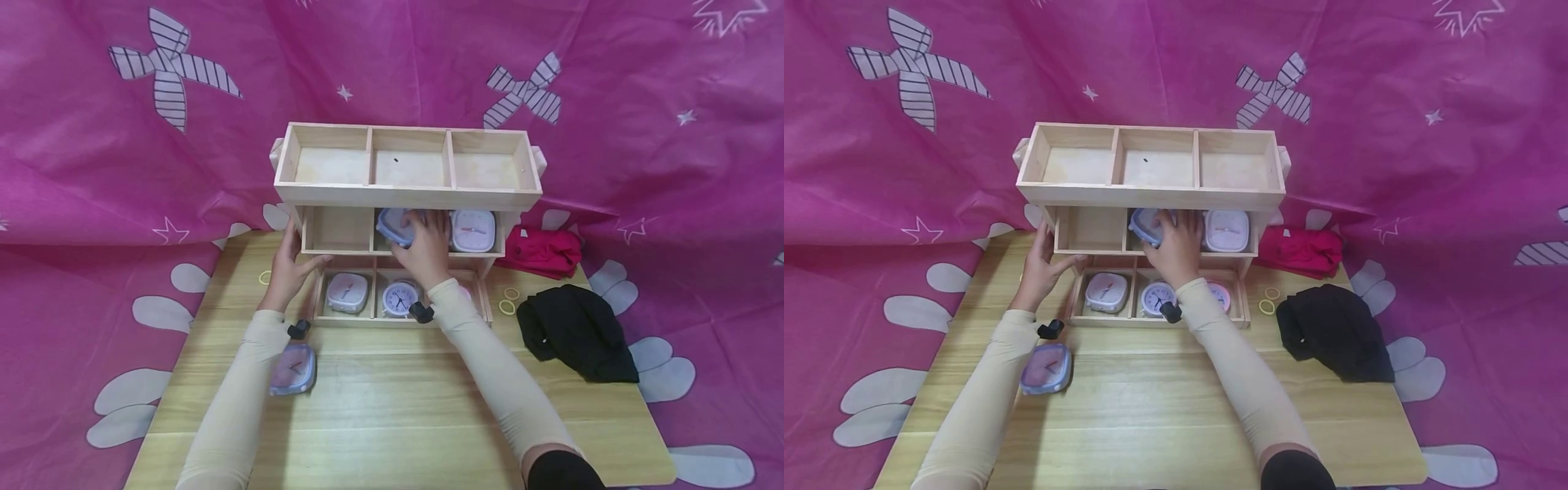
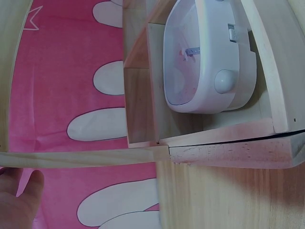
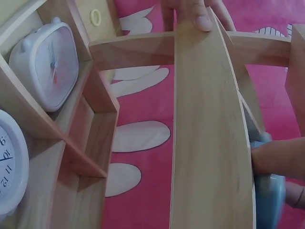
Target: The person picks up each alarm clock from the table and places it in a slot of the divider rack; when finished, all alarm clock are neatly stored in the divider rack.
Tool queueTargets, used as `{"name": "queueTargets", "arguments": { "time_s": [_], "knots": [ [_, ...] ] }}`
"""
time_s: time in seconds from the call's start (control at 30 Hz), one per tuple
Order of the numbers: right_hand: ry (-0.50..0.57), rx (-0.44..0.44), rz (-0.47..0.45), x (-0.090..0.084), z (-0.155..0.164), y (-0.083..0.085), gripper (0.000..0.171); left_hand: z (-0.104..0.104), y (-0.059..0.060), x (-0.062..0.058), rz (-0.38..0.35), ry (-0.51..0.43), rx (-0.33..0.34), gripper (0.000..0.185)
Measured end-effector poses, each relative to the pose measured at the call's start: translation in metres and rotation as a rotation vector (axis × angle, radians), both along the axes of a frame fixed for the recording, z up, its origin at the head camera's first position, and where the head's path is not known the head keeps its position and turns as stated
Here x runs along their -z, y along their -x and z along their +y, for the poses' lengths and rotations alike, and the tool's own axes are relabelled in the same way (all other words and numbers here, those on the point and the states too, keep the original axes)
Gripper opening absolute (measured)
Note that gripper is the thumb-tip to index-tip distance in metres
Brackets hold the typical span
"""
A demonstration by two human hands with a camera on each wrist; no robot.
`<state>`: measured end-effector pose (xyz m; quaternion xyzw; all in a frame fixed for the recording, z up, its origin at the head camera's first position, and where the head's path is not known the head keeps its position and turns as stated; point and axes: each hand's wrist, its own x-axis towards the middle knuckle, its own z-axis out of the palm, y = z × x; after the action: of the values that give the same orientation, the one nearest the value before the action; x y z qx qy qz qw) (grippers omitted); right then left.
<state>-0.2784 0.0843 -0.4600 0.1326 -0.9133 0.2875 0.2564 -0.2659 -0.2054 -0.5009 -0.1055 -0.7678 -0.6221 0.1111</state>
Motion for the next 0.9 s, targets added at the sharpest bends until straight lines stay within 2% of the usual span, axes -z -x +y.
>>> {"name": "queueTargets", "arguments": {
  "time_s": [0.17, 0.27, 0.33, 0.43, 0.53, 0.6, 0.7, 0.8, 0.9],
  "knots": [
    [0.041, -0.035, 0.027, 0.005, -0.001, -0.002, 0.038, -0.006, 0.010, 0.017, 0.001, 0.008, -0.012, 0.116],
    [0.097, -0.050, 0.109, 0.009, -0.007, -0.012, 0.033, -0.008, 0.011, 0.020, 0.005, -0.005, -0.015, 0.117],
    [0.137, -0.065, 0.197, 0.013, -0.014, -0.023, 0.029, -0.009, 0.011, 0.020, 0.006, -0.009, -0.013, 0.118],
    [0.183, -0.132, 0.336, 0.023, -0.028, -0.044, 0.021, -0.009, 0.010, 0.020, 0.006, -0.024, -0.006, 0.118],
    [0.137, -0.277, 0.377, 0.041, -0.047, -0.067, 0.013, -0.009, 0.010, 0.018, 0.014, -0.017, 0.001, 0.118],
    [0.039, -0.386, 0.330, 0.056, -0.060, -0.082, 0.011, -0.009, 0.009, 0.018, 0.023, -0.013, 0.005, 0.117],
    [-0.181, -0.540, 0.177, 0.083, -0.080, -0.102, 0.013, -0.009, 0.010, 0.018, 0.036, 0.003, 0.002, 0.116],
    [-0.394, -0.637, 0.008, 0.108, -0.098, -0.118, 0.037, -0.009, 0.010, 0.018, 0.039, 0.013, 0.000, 0.115],
    [-0.544, -0.689, -0.122, 0.126, -0.115, -0.129, 0.063, -0.008, 0.010, 0.017, 0.036, 0.019, -0.002, 0.115]
  ]
}}
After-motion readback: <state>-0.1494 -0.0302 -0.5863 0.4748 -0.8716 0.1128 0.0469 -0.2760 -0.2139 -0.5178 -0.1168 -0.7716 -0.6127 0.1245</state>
